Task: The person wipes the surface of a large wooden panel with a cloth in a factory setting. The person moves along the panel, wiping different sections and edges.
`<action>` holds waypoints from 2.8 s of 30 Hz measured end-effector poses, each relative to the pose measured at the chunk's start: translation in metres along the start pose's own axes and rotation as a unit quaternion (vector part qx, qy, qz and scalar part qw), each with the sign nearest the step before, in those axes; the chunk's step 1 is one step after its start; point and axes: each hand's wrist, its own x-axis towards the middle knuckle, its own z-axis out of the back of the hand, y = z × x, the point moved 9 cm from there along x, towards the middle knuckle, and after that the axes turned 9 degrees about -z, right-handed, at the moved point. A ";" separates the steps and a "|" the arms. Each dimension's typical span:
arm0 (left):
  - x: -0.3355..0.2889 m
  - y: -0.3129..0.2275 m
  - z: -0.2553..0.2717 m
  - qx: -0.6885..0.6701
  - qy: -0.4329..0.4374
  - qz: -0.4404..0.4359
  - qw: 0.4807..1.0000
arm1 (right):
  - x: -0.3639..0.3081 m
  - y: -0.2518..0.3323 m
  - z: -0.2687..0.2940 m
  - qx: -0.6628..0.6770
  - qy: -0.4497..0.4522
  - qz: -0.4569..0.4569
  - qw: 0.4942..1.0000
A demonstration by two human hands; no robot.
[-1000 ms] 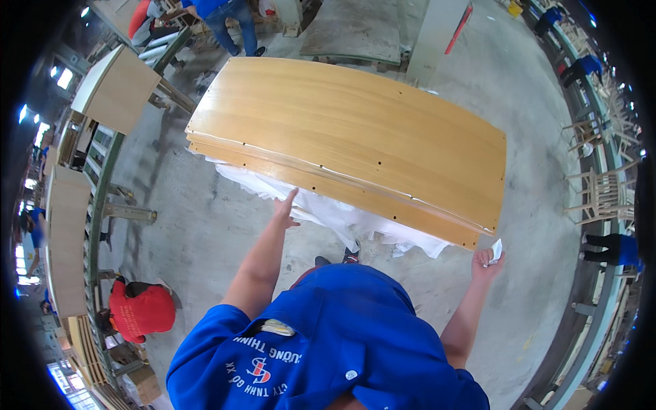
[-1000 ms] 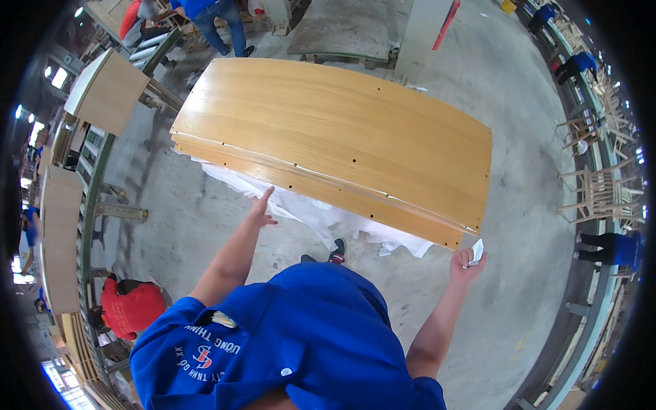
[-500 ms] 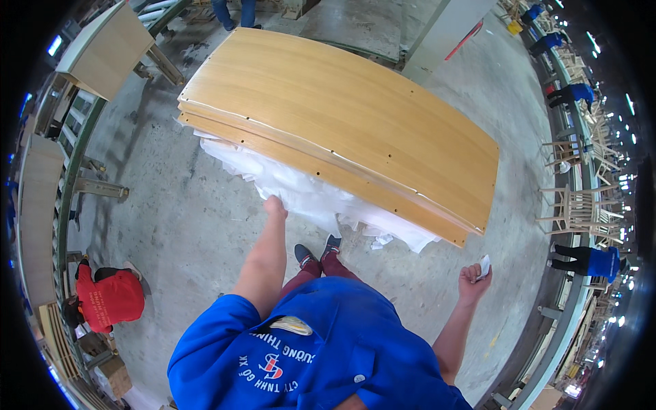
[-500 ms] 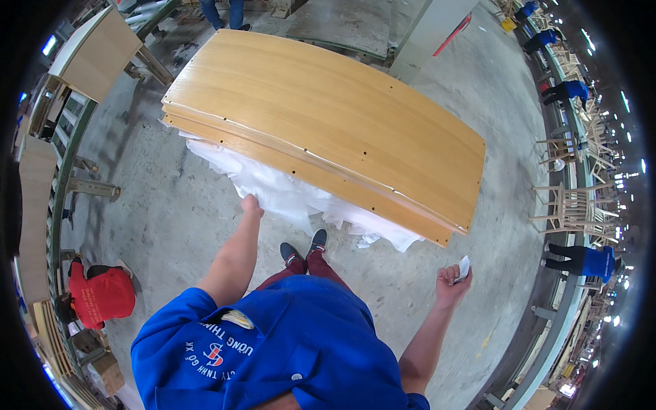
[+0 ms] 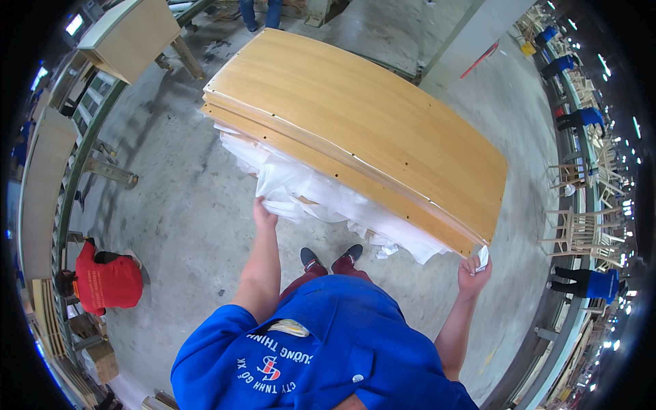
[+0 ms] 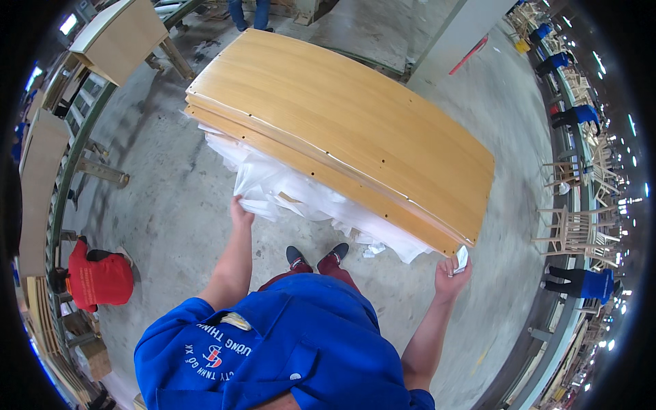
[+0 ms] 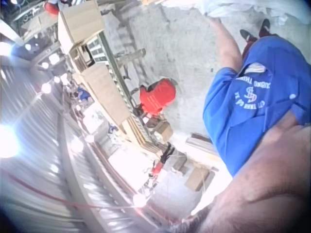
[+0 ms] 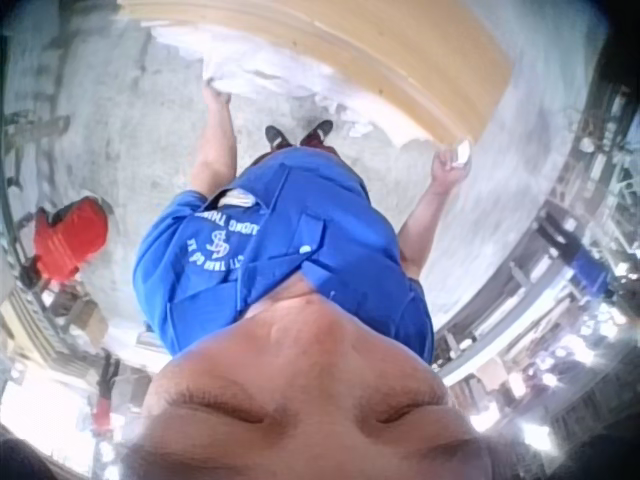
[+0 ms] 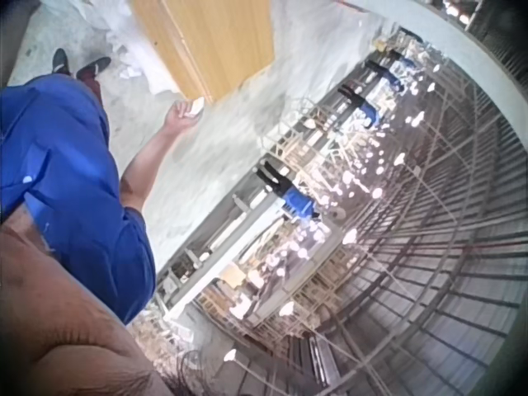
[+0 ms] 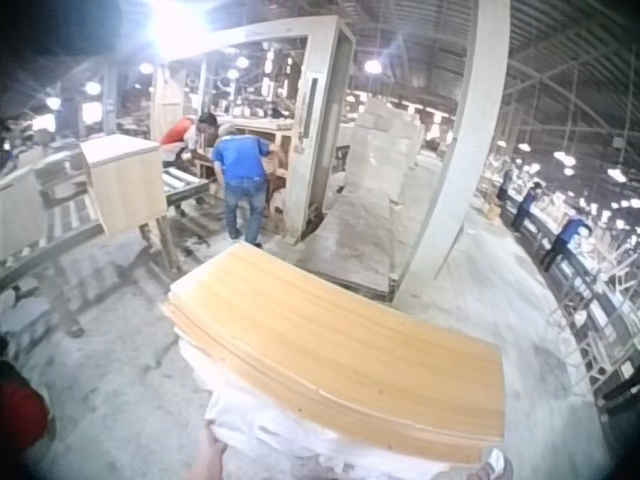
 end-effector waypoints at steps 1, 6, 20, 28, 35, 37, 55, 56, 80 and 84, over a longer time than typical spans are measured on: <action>0.005 -0.010 -0.007 -0.053 0.004 -0.029 0.998 | 0.000 0.002 -0.002 -0.004 0.011 0.003 1.000; 0.046 -0.063 -0.071 -0.082 0.003 -0.155 0.985 | 0.015 -0.005 -0.034 -0.008 0.051 -0.010 0.999; 0.024 0.051 -0.099 0.896 0.214 -0.033 0.387 | -0.044 0.024 0.036 0.004 -0.086 0.048 0.995; -0.094 0.164 -0.005 0.866 0.434 0.005 0.249 | -0.003 0.052 0.046 0.030 -0.039 0.031 0.998; -0.045 -0.068 0.005 0.902 0.053 -0.037 0.427 | 0.067 0.129 0.018 0.036 0.051 0.040 0.997; -0.080 -0.066 0.010 0.952 0.064 -0.002 0.300 | 0.091 0.152 0.013 0.033 0.050 0.047 0.997; -0.271 0.125 0.033 0.877 -0.034 0.064 0.475 | 0.331 0.323 -0.035 -0.621 -0.147 0.400 0.658; -0.274 0.125 0.029 0.874 -0.037 0.056 0.482 | 0.341 0.317 -0.043 -0.639 -0.152 0.391 0.645; -0.291 0.172 -0.002 0.861 0.022 0.049 0.505 | 0.402 0.311 -0.038 -0.800 -0.206 0.289 0.483; -0.294 0.173 -0.001 0.869 0.031 0.050 0.492 | 0.395 0.310 -0.040 -0.789 -0.200 0.301 0.498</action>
